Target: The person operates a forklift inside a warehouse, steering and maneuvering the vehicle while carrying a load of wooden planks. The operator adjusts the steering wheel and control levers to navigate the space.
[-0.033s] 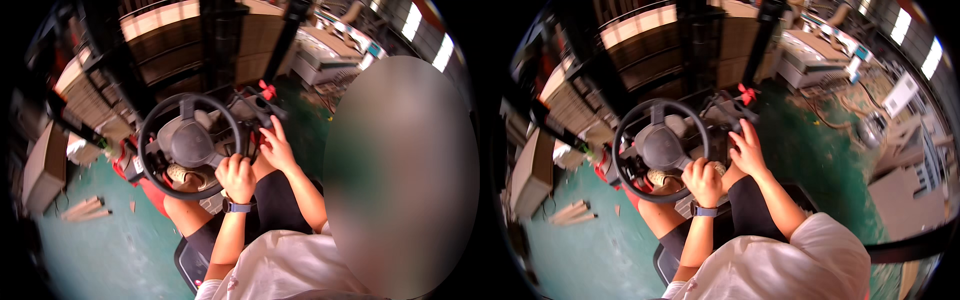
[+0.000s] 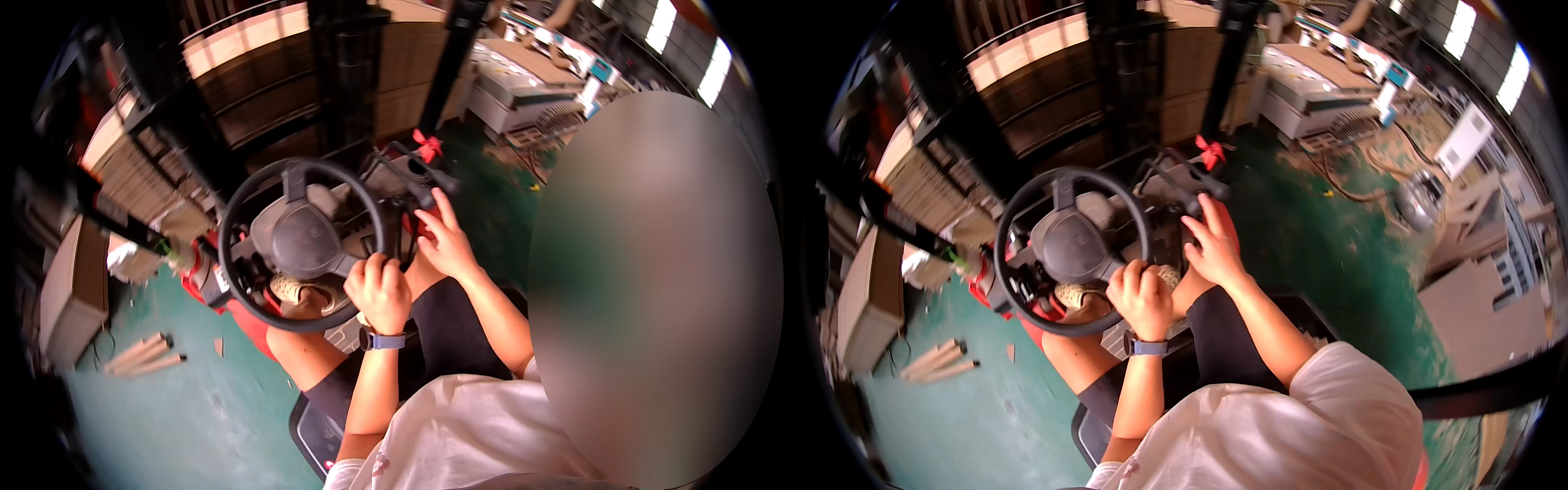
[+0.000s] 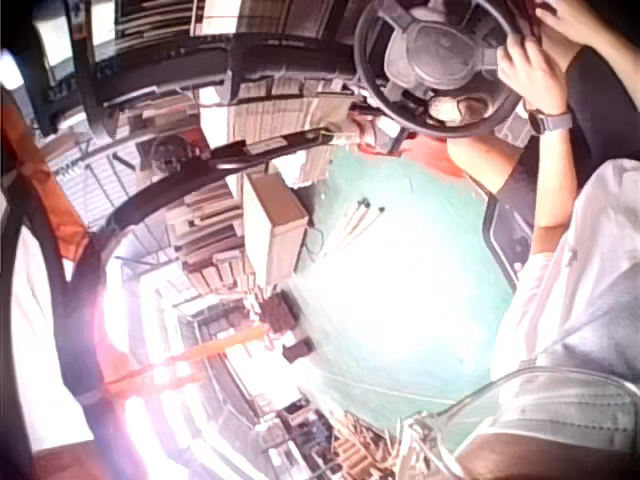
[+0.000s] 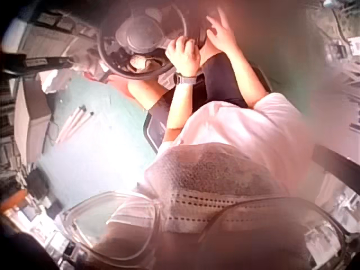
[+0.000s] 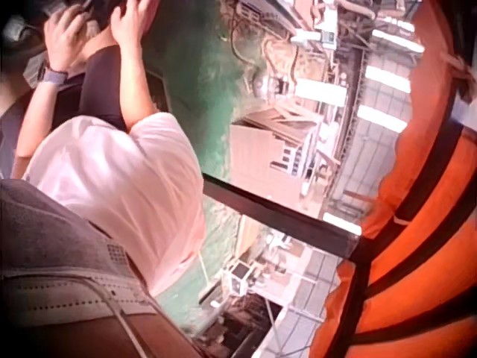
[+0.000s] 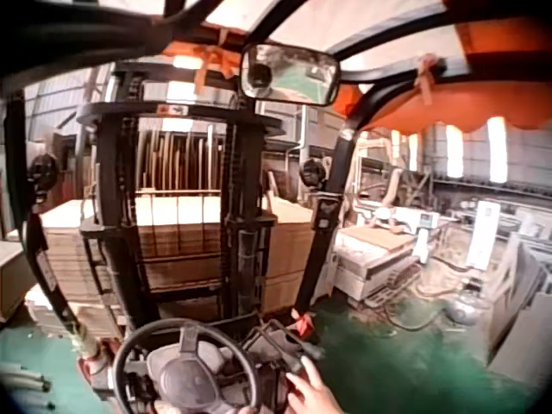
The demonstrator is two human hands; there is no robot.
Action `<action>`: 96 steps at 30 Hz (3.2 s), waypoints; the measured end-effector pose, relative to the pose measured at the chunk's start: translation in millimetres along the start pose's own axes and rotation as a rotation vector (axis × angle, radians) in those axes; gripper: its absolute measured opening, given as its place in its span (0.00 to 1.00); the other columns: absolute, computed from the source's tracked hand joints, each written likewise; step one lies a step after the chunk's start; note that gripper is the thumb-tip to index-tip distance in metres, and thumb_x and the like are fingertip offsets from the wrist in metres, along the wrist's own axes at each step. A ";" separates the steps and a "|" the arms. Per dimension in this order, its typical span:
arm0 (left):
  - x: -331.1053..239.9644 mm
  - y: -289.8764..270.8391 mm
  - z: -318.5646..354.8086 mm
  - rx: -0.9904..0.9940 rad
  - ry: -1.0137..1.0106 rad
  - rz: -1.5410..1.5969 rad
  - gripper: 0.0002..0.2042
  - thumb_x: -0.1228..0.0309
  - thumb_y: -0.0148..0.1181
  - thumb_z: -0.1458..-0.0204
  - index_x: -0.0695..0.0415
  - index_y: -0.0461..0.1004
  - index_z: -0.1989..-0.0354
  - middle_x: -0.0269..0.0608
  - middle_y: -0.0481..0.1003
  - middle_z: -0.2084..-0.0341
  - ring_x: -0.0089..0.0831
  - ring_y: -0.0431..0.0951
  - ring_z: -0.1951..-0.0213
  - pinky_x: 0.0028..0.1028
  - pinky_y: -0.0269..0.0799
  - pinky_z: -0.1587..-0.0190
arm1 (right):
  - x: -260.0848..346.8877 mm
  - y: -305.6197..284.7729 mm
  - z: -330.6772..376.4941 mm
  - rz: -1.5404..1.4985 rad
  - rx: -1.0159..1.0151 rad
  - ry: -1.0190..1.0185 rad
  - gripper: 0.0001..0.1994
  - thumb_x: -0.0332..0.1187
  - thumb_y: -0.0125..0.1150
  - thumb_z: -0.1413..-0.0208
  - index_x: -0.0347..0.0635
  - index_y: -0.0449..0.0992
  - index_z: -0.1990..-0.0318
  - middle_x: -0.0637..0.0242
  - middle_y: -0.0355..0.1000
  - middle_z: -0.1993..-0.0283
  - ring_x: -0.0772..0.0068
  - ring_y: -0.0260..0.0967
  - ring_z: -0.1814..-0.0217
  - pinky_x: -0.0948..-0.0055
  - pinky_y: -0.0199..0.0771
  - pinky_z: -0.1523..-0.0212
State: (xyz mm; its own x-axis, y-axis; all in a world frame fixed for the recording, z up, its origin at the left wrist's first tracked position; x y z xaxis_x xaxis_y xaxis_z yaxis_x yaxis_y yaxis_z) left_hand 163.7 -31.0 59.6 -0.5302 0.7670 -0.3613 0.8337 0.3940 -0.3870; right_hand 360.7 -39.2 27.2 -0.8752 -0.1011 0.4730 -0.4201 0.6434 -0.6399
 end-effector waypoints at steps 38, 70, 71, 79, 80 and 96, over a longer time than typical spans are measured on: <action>33.8 13.4 14.2 0.177 0.102 0.204 0.10 0.71 0.67 0.62 0.47 0.82 0.68 0.30 0.79 0.62 0.38 0.76 0.60 0.36 0.68 0.59 | -30.9 31.2 -90.3 -0.205 -0.268 -0.077 0.06 0.26 0.60 0.36 0.36 0.83 0.60 0.48 0.71 0.40 0.61 0.75 0.51 0.70 0.74 0.54; 35.5 9.4 1.6 0.099 -0.070 0.288 0.11 0.71 0.69 0.59 0.50 0.83 0.64 0.30 0.82 0.55 0.37 0.79 0.54 0.34 0.65 0.58 | -28.9 27.6 -92.5 -0.146 -0.155 -0.152 0.10 0.27 0.51 0.28 0.34 0.80 0.54 0.46 0.67 0.36 0.55 0.72 0.42 0.66 0.76 0.47; 35.5 8.9 1.0 0.100 -0.067 0.288 0.11 0.71 0.69 0.59 0.50 0.83 0.64 0.30 0.82 0.55 0.37 0.79 0.54 0.34 0.65 0.58 | -29.2 27.3 -92.0 -0.143 -0.155 -0.152 0.10 0.28 0.51 0.28 0.34 0.80 0.54 0.46 0.67 0.36 0.55 0.72 0.42 0.66 0.76 0.47; 35.4 10.9 -1.6 0.141 -0.021 0.279 0.14 0.70 0.70 0.61 0.46 0.84 0.62 0.28 0.81 0.56 0.38 0.77 0.56 0.33 0.64 0.62 | -28.3 24.5 -93.8 -0.127 -0.168 -0.139 0.08 0.27 0.56 0.30 0.37 0.81 0.56 0.47 0.69 0.37 0.52 0.72 0.42 0.64 0.75 0.46; 35.3 11.7 -2.1 0.149 -0.013 0.287 0.14 0.69 0.69 0.61 0.46 0.84 0.63 0.27 0.81 0.57 0.38 0.77 0.57 0.33 0.63 0.63 | -25.6 22.0 -95.5 -0.107 -0.179 -0.145 0.07 0.27 0.56 0.31 0.38 0.82 0.56 0.47 0.70 0.38 0.52 0.72 0.42 0.64 0.74 0.46; 29.5 9.3 5.0 0.224 -0.007 0.228 0.12 0.65 0.68 0.61 0.41 0.84 0.64 0.25 0.79 0.59 0.38 0.76 0.57 0.34 0.64 0.57 | -19.7 19.6 -95.6 -0.194 -0.120 -0.022 0.06 0.32 0.63 0.34 0.40 0.84 0.61 0.49 0.72 0.40 0.58 0.74 0.46 0.69 0.73 0.51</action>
State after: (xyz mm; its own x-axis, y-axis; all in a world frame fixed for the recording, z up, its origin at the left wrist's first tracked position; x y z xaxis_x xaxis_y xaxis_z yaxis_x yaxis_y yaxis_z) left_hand 155.0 -7.2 41.1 -0.3348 0.8192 -0.4657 0.8768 0.0898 -0.4723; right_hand 392.7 48.0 63.2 -0.7867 -0.2474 0.5655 -0.5505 0.6957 -0.4615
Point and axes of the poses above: each hand's wrist, its own z-axis away from the middle knuckle, its own y-axis out of the palm, x = y × z, the point moved 7 cm from there along -z, towards the middle knuckle
